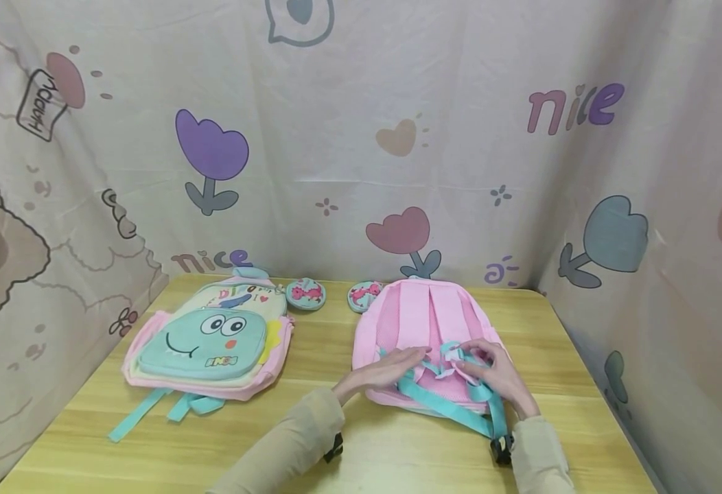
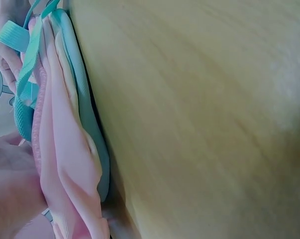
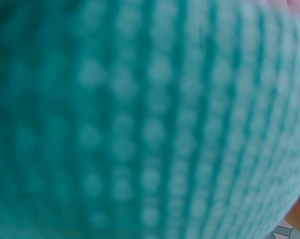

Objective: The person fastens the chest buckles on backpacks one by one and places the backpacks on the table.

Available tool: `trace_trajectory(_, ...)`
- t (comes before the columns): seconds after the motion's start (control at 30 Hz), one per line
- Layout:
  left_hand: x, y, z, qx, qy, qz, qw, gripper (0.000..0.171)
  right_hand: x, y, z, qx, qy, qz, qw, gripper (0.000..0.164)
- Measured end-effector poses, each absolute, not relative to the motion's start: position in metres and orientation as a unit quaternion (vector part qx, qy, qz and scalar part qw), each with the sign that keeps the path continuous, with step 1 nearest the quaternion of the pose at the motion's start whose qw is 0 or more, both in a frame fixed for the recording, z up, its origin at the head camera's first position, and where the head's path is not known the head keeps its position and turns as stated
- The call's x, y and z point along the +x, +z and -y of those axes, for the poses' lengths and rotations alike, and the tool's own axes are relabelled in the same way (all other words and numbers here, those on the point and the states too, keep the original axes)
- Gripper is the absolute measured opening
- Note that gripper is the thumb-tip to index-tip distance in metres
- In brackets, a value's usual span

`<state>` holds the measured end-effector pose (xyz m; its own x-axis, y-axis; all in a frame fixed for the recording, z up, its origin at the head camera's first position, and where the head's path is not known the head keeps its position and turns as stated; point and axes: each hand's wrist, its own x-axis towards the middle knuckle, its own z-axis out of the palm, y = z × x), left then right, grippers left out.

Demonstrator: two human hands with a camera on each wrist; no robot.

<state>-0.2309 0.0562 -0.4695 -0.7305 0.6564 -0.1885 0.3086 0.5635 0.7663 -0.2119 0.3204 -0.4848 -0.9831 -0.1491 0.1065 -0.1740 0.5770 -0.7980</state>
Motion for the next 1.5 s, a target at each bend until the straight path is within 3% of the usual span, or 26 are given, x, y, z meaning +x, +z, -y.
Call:
trace_trajectory(0.63,-0.235,-0.474,-0.053,0.309,0.437,-0.822,0.192,0.058,-0.213,-0.484,-0.322,0.071,0.450,0.890,0.008,0.031)
trace_trajectory(0.9,-0.235,-0.471,-0.058,0.318,0.382,-0.848,0.184,0.054,-0.213,-0.485,-0.321,0.058,0.447,0.893,0.001,0.034)
trace_trajectory(1.17,-0.246,-0.465,-0.065,0.238,0.486,-0.809,0.231,0.046,-0.212,-0.488,-0.322,0.082,0.458,0.885,0.009,0.030)
trace_trajectory(1.27,-0.253,-0.465,-0.064,0.172,0.560,-0.769,0.255,0.052,-0.211,-0.487,-0.321,0.086,0.462,0.883,0.012,0.029)
trace_trajectory(1.37,-0.260,-0.466,-0.059,0.131,0.634,-0.711,0.275,0.069,-0.212,-0.488,-0.321,0.081,0.461,0.884,0.011,0.030)
trace_trajectory(1.5,-0.265,-0.467,-0.050,0.132,0.678,-0.658,0.298,0.081,-0.212,-0.489,-0.322,0.077,0.460,0.885,0.009,0.030)
